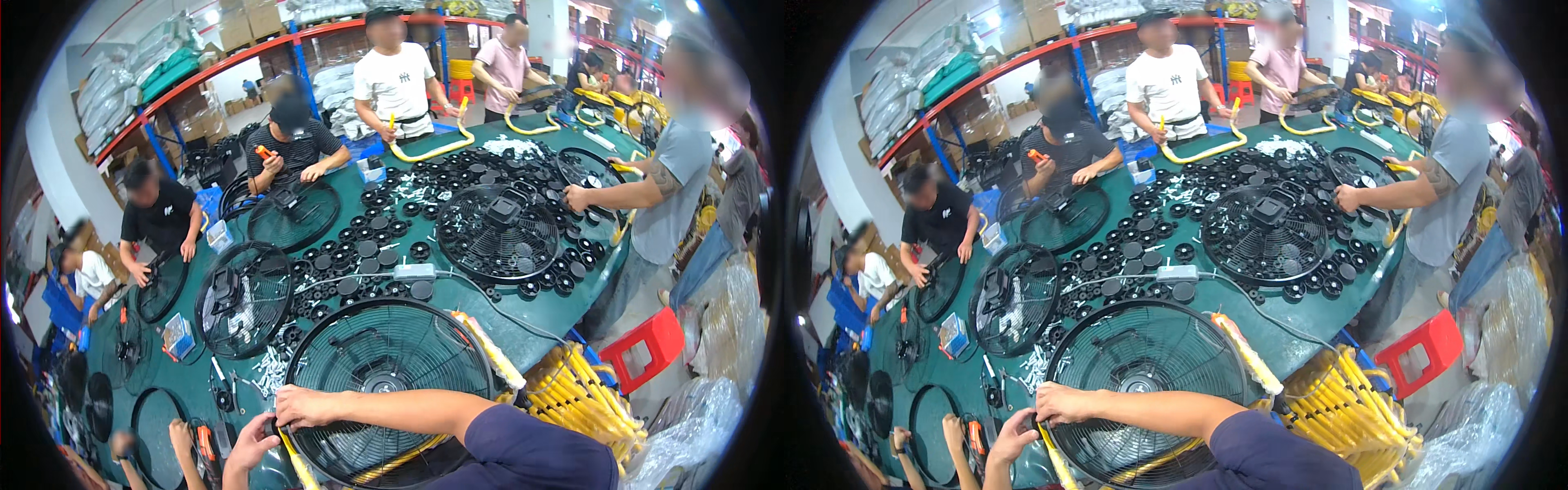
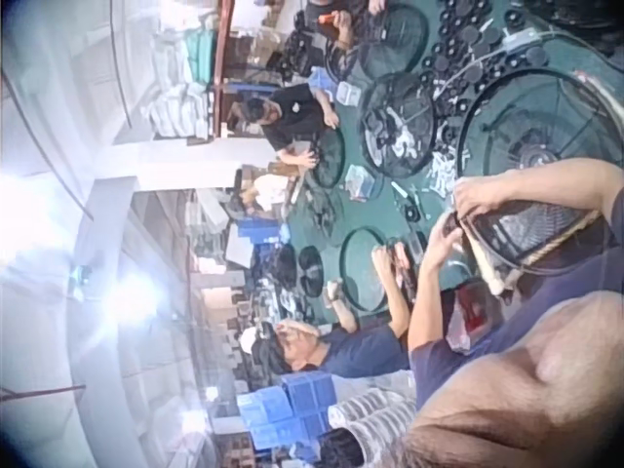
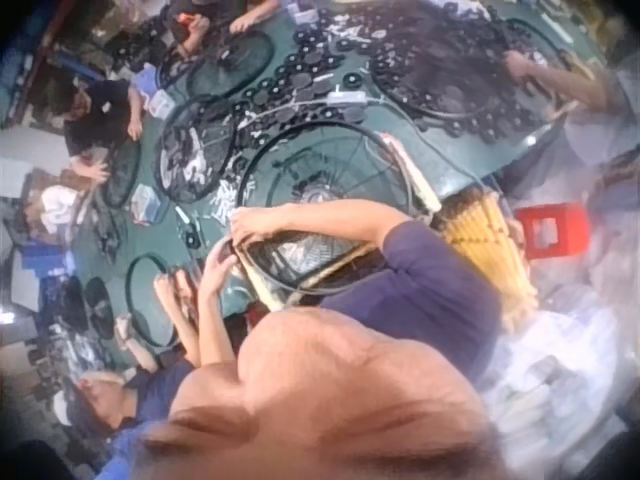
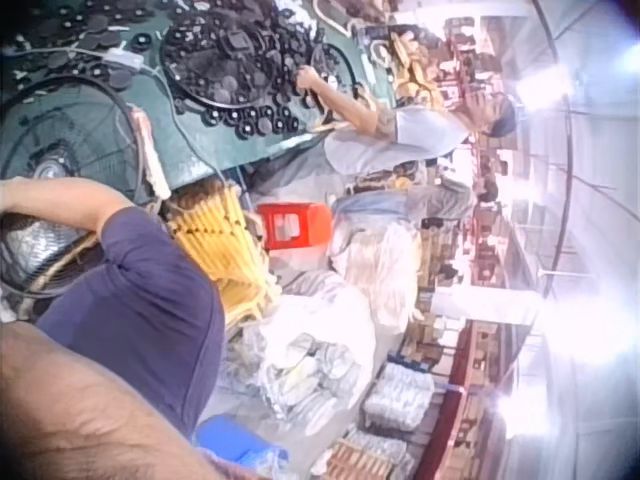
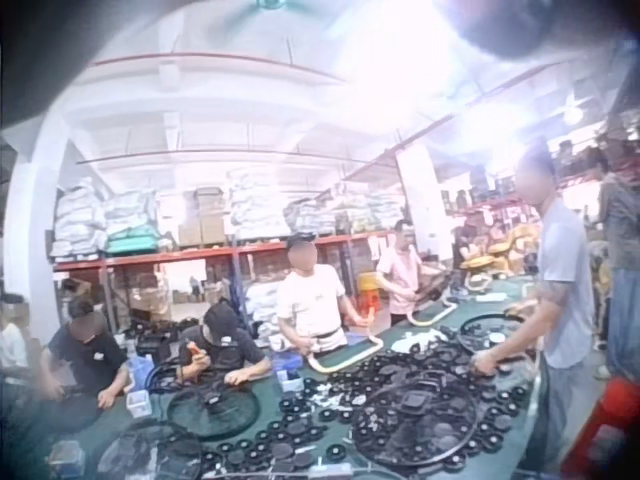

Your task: Assemble industrial fans by attaching the protective grill and base components.

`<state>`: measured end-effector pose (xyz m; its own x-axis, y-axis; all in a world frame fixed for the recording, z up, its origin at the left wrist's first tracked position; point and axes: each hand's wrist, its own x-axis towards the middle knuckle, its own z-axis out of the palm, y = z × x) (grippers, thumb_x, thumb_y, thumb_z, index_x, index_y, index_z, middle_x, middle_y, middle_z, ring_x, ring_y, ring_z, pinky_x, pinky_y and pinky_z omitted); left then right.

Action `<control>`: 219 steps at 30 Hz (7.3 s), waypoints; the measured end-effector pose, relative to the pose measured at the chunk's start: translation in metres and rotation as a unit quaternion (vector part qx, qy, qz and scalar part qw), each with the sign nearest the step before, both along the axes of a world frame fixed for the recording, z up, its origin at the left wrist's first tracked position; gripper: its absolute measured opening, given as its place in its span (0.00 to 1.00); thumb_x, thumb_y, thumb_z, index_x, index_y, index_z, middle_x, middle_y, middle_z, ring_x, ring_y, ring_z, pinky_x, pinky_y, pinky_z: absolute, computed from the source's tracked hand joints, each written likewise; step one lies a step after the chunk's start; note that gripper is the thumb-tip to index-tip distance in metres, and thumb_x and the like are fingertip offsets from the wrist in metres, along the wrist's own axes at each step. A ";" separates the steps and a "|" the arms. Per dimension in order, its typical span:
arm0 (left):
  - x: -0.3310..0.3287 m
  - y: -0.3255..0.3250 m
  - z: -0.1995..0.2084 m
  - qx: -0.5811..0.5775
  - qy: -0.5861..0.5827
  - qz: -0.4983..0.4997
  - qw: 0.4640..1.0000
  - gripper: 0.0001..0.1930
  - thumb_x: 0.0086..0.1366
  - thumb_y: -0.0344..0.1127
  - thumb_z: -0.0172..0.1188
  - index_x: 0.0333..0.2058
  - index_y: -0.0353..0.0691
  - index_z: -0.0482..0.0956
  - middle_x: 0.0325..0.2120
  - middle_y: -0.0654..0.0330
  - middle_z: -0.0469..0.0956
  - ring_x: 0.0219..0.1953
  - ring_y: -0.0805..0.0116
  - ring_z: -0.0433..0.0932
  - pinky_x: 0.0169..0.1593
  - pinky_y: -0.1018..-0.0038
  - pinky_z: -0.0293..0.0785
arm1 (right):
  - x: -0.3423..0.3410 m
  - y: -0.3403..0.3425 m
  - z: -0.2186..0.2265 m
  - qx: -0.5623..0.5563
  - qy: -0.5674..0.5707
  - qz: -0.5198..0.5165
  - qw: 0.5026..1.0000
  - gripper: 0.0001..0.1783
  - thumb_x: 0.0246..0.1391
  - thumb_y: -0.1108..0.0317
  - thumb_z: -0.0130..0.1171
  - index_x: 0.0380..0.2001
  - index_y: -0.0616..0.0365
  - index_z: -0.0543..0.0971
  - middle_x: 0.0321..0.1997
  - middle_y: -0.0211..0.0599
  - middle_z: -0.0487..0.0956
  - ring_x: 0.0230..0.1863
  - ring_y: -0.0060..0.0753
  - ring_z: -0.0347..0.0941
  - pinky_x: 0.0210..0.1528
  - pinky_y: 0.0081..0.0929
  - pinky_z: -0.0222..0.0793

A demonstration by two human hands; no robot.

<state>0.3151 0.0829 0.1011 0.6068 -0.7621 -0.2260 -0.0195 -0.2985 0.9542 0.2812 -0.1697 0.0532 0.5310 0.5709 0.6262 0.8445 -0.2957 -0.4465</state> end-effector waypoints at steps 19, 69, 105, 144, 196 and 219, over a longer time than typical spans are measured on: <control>0.031 0.016 -0.011 0.056 0.363 -0.004 0.930 0.31 0.72 0.56 0.55 0.60 0.33 0.72 0.50 0.52 0.81 0.49 0.58 0.82 0.54 0.59 0.78 | -0.005 0.003 -0.002 0.040 -0.009 0.013 0.999 0.15 0.48 0.61 0.69 0.39 0.54 0.85 0.40 0.33 0.81 0.49 0.39 0.71 0.61 0.41 0.58; 0.033 0.005 -0.025 0.022 0.081 -0.021 0.996 0.30 0.72 0.36 0.61 0.67 0.31 0.63 0.59 0.51 0.73 0.60 0.59 0.72 0.65 0.64 0.66 | 0.039 0.028 -0.050 0.112 -0.122 0.023 0.986 0.18 0.62 0.46 0.60 0.35 0.47 0.86 0.34 0.34 0.82 0.40 0.48 0.74 0.43 0.48 0.66; 0.021 0.006 -0.012 0.052 0.316 0.055 0.946 0.27 0.73 0.51 0.56 0.58 0.33 0.73 0.44 0.54 0.82 0.41 0.60 0.83 0.46 0.63 0.81 | 0.002 0.003 -0.006 0.053 0.003 -0.001 0.999 0.14 0.44 0.63 0.71 0.37 0.51 0.84 0.39 0.28 0.81 0.49 0.38 0.72 0.61 0.43 0.58; 0.020 -0.017 0.021 0.028 0.010 -0.015 0.999 0.29 0.66 0.40 0.67 0.62 0.33 0.70 0.52 0.58 0.77 0.56 0.71 0.74 0.62 0.71 0.69 | 0.002 -0.010 0.005 0.026 0.054 -0.029 0.998 0.17 0.42 0.64 0.73 0.38 0.52 0.85 0.38 0.26 0.82 0.49 0.35 0.74 0.63 0.38 0.61; 0.083 -0.064 -0.081 0.287 -0.334 0.218 0.871 0.13 0.57 0.38 0.70 0.38 0.39 0.83 0.37 0.46 0.81 0.43 0.45 0.81 0.47 0.54 0.77 | 0.000 -0.003 0.008 -0.014 0.093 -0.039 0.995 0.20 0.45 0.68 0.73 0.45 0.53 0.84 0.48 0.30 0.83 0.56 0.38 0.74 0.70 0.47 0.56; 0.029 -0.070 -0.116 0.082 -0.376 0.455 0.803 0.09 0.66 0.38 0.61 0.41 0.44 0.76 0.36 0.52 0.78 0.37 0.46 0.81 0.39 0.54 0.77 | 0.153 -0.005 0.028 -0.361 0.394 -0.400 0.744 0.23 0.47 0.67 0.65 0.50 0.59 0.83 0.56 0.53 0.81 0.58 0.50 0.79 0.59 0.43 0.75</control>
<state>0.3440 0.0129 -0.0147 0.9070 0.0776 0.4140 -0.2745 -0.6365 0.7207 0.4341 -0.1751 0.0808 0.9219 -0.0899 -0.3769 -0.1722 -0.9665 -0.1905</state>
